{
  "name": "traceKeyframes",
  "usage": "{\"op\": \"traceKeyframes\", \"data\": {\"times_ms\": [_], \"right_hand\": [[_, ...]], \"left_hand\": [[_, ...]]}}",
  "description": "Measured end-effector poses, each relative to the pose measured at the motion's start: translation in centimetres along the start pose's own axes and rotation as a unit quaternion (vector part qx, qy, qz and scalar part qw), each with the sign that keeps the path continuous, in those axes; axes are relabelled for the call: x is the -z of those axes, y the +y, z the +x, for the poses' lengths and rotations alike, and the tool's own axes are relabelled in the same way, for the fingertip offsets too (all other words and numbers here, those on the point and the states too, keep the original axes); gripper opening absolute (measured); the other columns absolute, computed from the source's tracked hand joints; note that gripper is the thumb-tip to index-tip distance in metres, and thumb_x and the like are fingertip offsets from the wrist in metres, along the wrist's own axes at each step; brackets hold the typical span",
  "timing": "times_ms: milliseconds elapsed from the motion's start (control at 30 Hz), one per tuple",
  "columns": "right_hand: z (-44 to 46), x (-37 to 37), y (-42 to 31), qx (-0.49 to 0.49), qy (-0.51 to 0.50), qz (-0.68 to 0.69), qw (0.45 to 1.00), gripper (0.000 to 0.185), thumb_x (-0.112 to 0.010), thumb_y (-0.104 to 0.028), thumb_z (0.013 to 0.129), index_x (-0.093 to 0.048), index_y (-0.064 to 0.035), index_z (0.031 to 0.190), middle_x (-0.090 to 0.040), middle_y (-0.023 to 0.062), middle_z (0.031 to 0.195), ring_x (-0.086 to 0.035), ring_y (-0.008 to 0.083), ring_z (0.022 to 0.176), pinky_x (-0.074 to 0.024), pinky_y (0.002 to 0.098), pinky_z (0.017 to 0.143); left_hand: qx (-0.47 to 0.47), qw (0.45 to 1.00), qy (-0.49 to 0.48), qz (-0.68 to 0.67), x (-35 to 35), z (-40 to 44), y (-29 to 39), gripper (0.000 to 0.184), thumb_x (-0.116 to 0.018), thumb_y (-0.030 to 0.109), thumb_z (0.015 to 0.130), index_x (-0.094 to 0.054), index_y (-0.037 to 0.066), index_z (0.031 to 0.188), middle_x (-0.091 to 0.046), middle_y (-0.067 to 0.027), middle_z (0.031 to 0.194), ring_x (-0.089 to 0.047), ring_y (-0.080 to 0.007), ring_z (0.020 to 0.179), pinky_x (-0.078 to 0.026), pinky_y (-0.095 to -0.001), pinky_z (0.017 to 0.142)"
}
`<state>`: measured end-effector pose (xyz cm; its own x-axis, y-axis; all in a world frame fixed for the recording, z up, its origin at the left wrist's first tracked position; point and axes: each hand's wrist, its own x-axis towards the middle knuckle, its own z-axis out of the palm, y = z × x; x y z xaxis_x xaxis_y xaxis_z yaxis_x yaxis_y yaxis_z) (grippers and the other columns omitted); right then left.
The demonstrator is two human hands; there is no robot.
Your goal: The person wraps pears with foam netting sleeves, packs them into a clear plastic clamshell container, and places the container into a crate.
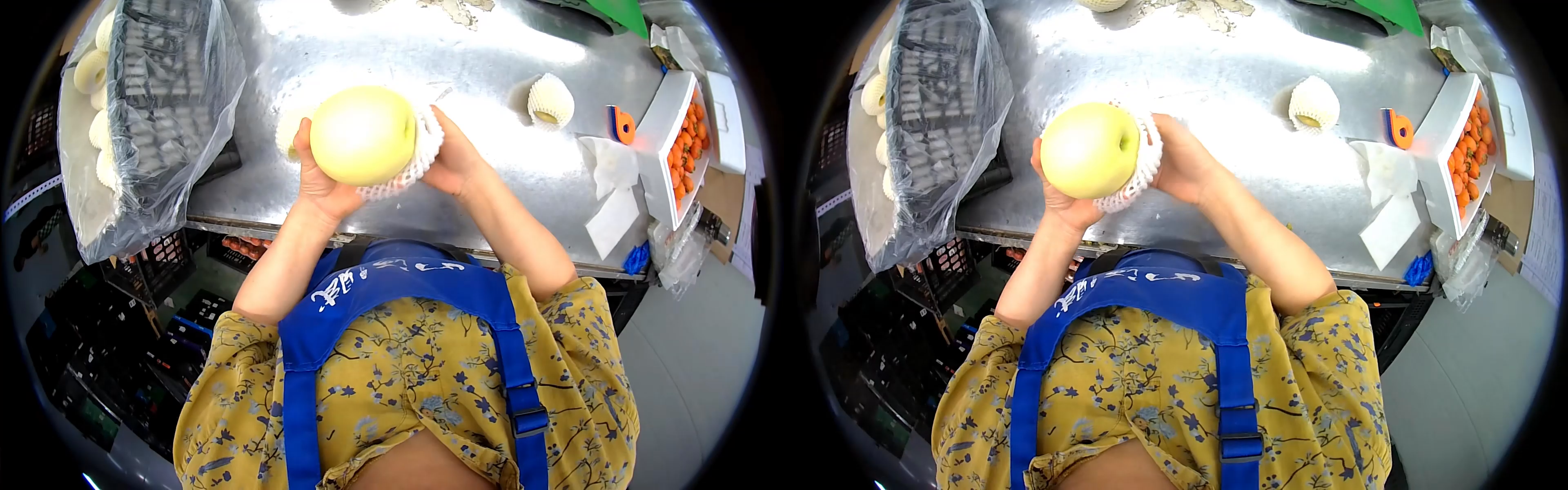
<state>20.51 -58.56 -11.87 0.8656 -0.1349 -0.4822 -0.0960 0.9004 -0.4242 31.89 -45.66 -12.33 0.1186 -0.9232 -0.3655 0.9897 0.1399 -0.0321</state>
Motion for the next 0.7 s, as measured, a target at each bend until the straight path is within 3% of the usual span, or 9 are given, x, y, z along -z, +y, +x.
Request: {"op": "traceKeyframes", "data": {"times_ms": [33,67,167,367,467,567,667,700], "right_hand": [[0.2,0.6,-0.2,0.024,-0.016,0.000,1.000,0.047,-0.046,-0.040,0.090,-0.051,-0.0078,0.124,-0.056,0.0086,0.122,-0.053,0.0208,0.111,-0.0454,0.0387,0.090],[-0.1,-0.2,-1.1,0.051,0.016,0.005,0.999,0.035,-0.056,-0.029,0.087,-0.058,-0.0042,0.112,-0.062,0.0082,0.107,-0.057,0.0189,0.100,-0.0461,0.0340,0.086],[0.6,0.9,-2.1,0.148,0.068,-0.206,0.965,0.022,-0.060,-0.020,0.085,-0.060,-0.0047,0.101,-0.064,0.0064,0.096,-0.058,0.0152,0.091,-0.0462,0.0292,0.079],[1.0,0.2,-2.7,0.283,0.150,-0.363,0.875,0.014,-0.062,-0.009,0.082,-0.054,-0.0026,0.091,-0.059,0.0026,0.080,-0.052,0.0097,0.074,-0.0449,0.0273,0.066],[2.3,-0.9,-2.6,0.368,0.161,-0.435,0.806,0.016,-0.059,-0.004,0.078,-0.052,-0.0030,0.093,-0.055,0.0050,0.074,-0.051,0.0136,0.066,-0.0439,0.0285,0.063],[3.7,-3.1,-1.0,0.344,0.179,-0.492,0.780,0.020,-0.055,-0.001,0.076,-0.050,-0.0059,0.095,-0.052,0.0147,0.081,-0.054,0.0212,0.073,-0.0437,0.0303,0.065],[5.0,-3.9,-0.4,0.372,0.094,-0.555,0.738,0.024,-0.061,-0.007,0.075,-0.052,-0.0066,0.098,-0.054,0.0131,0.087,-0.056,0.0213,0.075,-0.0450,0.0316,0.066],[5.9,-3.6,-1.1,0.354,0.051,-0.561,0.747,0.028,-0.064,-0.011,0.074,-0.053,-0.0069,0.099,-0.055,0.0123,0.088,-0.056,0.0217,0.077,-0.0454,0.0324,0.067]], "left_hand": [[-0.024,0.998,0.019,0.062,-0.2,0.0,0.1,0.084,-0.063,0.062,0.069,-0.041,0.012,0.133,-0.044,-0.0140,0.134,-0.046,-0.0334,0.121,-0.038,-0.0535,0.100],[-0.047,0.990,0.039,0.123,-0.5,0.0,0.1,0.086,-0.065,0.061,0.068,-0.041,0.011,0.133,-0.045,-0.0141,0.133,-0.046,-0.0331,0.120,-0.039,-0.0536,0.100],[-0.048,0.972,0.002,0.232,-1.3,-0.1,0.6,0.093,-0.077,0.050,0.060,-0.039,0.008,0.134,-0.049,-0.0123,0.128,-0.048,-0.0268,0.119,-0.040,-0.0431,0.101],[-0.113,0.914,-0.022,0.388,-1.7,1.0,1.9,0.087,-0.081,0.037,0.059,-0.039,0.006,0.129,-0.053,-0.0114,0.118,-0.054,-0.0230,0.110,-0.047,-0.0369,0.093],[-0.271,0.829,0.071,0.485,-1.3,2.6,2.4,0.076,-0.080,0.022,0.063,-0.041,0.006,0.126,-0.055,-0.0098,0.111,-0.057,-0.0197,0.101,-0.049,-0.0323,0.087],[-0.315,0.780,0.111,0.530,-1.6,3.7,4.2,0.069,-0.078,0.010,0.066,-0.042,0.006,0.125,-0.056,-0.0092,0.108,-0.057,-0.0179,0.097,-0.049,-0.0289,0.083],[-0.363,0.722,0.109,0.579,-1.6,4.1,6.5,0.067,-0.075,0.005,0.064,-0.044,0.005,0.123,-0.054,-0.0088,0.109,-0.056,-0.0176,0.098,-0.048,-0.0293,0.084],[-0.372,0.709,0.104,0.590,-1.3,4.1,7.7,0.067,-0.075,0.004,0.062,-0.045,0.005,0.122,-0.054,-0.0089,0.110,-0.055,-0.0176,0.100,-0.048,-0.0293,0.085]]}}
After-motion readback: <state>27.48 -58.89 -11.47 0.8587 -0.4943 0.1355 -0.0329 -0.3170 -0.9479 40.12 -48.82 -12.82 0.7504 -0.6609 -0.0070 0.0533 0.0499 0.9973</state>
